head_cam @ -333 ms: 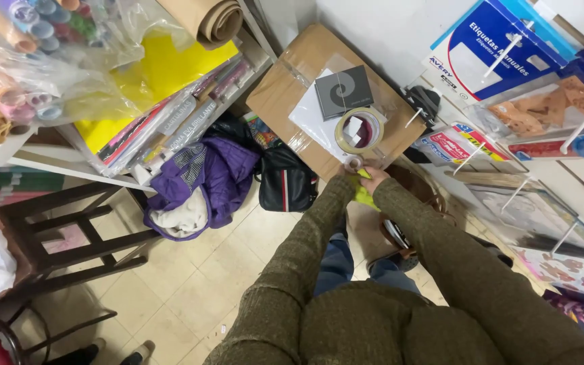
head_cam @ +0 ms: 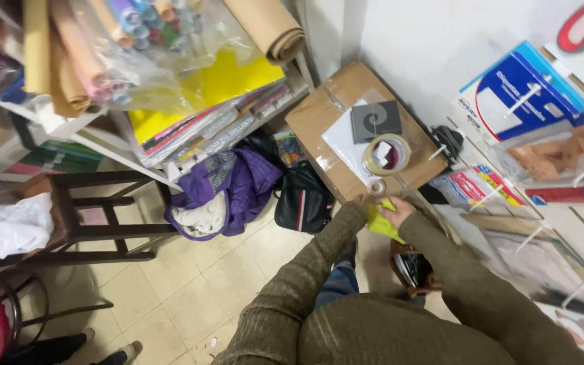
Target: Cleaning and organizing stationery products on display hooks in a retail store.
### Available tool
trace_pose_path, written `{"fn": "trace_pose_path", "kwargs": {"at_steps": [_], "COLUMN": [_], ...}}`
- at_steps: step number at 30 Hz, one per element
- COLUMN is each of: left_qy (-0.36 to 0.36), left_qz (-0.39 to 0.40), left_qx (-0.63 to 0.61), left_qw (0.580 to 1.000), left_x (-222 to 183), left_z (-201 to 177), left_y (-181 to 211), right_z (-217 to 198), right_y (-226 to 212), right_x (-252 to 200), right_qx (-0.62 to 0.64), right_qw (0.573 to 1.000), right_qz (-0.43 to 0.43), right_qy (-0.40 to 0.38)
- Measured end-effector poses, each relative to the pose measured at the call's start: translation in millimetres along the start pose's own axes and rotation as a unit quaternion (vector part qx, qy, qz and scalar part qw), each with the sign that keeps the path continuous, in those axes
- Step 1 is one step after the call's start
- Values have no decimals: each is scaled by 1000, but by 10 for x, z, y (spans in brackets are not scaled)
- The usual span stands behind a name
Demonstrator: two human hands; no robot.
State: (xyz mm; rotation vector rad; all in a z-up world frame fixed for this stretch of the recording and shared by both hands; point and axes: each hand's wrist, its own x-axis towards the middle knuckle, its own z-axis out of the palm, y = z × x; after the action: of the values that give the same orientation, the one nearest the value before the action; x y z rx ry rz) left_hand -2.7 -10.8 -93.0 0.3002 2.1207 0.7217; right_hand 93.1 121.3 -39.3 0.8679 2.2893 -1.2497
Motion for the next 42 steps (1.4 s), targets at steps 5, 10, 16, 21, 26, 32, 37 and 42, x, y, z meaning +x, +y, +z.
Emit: {"fn": "trace_pose_path", "kwargs": {"at_steps": [5,10,16,21,26,32,37,42], "left_qy": [141,0,77,181,268,251,242,211], "left_qz": [243,196,109,128,181,226,280,290], "left_qx": [-67,-370,-403,-260,-243,-294,-297,-272], "left_qw": [957,908,906,940,915,894,880,893], "left_x": [-287,-748,-2664,-2605,-2464,-2270,-1915,-2121], "left_z": [-278,-788,-1722,-1925,-2062,-2161,-1999,-1988], "left_y": [-568,-860,-402,-696,-892,-955,-869,-423], "right_z": [-16,181,324,511,569,491,279,-106], "right_y": [-591,-954,-1968,-2492,-2679,-2834,-2760,-2536], "right_x": [-530,-556,-901,-906,-907,-1004,-1122,-1294], "right_qx": [26,78,39,-25,7,-17,17,-19], "right_qw": [999,986,968,949,930,934,937,955], "right_qz": [-41,-138,-207,-265,-317,-310,-313,-283], "right_qy": [-9,-48,-136,-171,-185,-177,-156,-82]}}
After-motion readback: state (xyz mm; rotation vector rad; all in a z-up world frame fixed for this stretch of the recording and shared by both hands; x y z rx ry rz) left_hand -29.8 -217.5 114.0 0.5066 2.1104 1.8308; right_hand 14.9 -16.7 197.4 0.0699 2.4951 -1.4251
